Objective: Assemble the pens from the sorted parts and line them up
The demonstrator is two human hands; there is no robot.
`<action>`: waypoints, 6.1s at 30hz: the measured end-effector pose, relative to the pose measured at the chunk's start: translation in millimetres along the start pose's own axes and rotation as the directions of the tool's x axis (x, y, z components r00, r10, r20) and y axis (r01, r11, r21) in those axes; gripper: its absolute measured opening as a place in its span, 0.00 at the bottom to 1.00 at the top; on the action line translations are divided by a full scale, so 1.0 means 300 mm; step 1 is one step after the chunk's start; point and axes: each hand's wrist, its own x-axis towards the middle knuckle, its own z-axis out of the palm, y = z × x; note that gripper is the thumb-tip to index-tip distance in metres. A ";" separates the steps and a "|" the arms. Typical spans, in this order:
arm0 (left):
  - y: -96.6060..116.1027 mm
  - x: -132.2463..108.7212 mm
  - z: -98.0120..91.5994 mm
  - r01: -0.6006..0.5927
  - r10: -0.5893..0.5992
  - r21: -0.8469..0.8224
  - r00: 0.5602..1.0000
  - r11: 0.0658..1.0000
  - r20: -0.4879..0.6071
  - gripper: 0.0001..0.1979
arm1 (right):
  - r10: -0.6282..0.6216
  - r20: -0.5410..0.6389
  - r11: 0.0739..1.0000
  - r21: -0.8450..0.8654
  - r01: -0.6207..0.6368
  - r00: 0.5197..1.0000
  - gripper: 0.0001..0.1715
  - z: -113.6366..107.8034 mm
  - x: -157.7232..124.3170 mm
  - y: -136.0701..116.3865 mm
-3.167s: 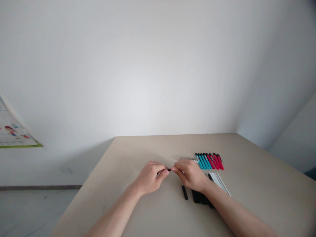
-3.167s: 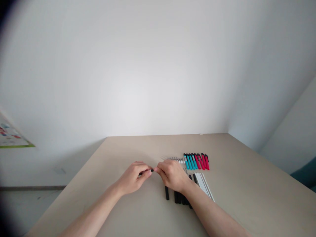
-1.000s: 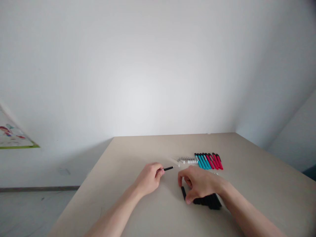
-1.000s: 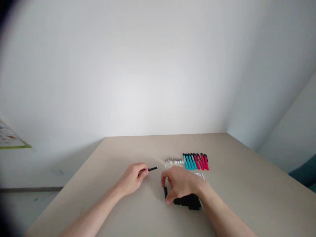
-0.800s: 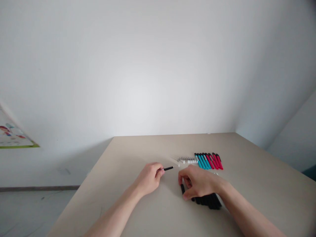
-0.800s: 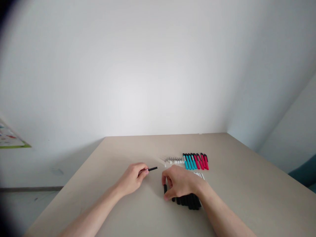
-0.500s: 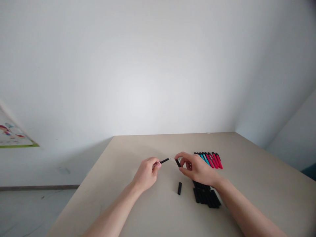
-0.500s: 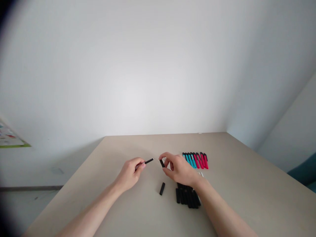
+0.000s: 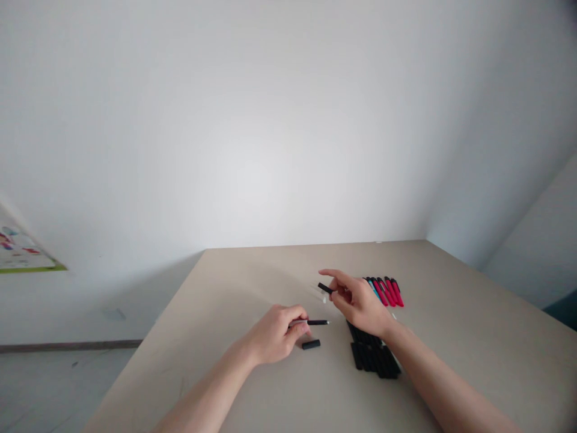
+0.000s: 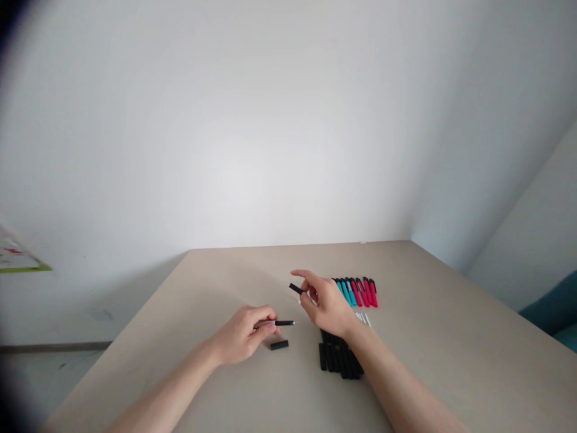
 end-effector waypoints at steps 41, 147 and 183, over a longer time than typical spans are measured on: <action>0.101 -0.011 0.100 -0.026 0.029 0.112 0.999 0.993 -0.019 0.12 | 0.141 -0.153 0.989 -0.027 -0.147 0.978 0.17 0.001 0.012 -0.007; -0.004 0.016 0.020 0.123 0.042 0.430 0.934 0.895 -0.354 0.12 | 0.289 0.007 0.952 0.107 -0.288 0.957 0.31 0.029 0.008 -0.007; -0.056 0.019 0.012 0.220 -0.131 0.238 0.931 0.946 -0.341 0.16 | -0.070 0.004 0.898 -0.436 0.065 0.998 0.06 0.064 0.044 0.172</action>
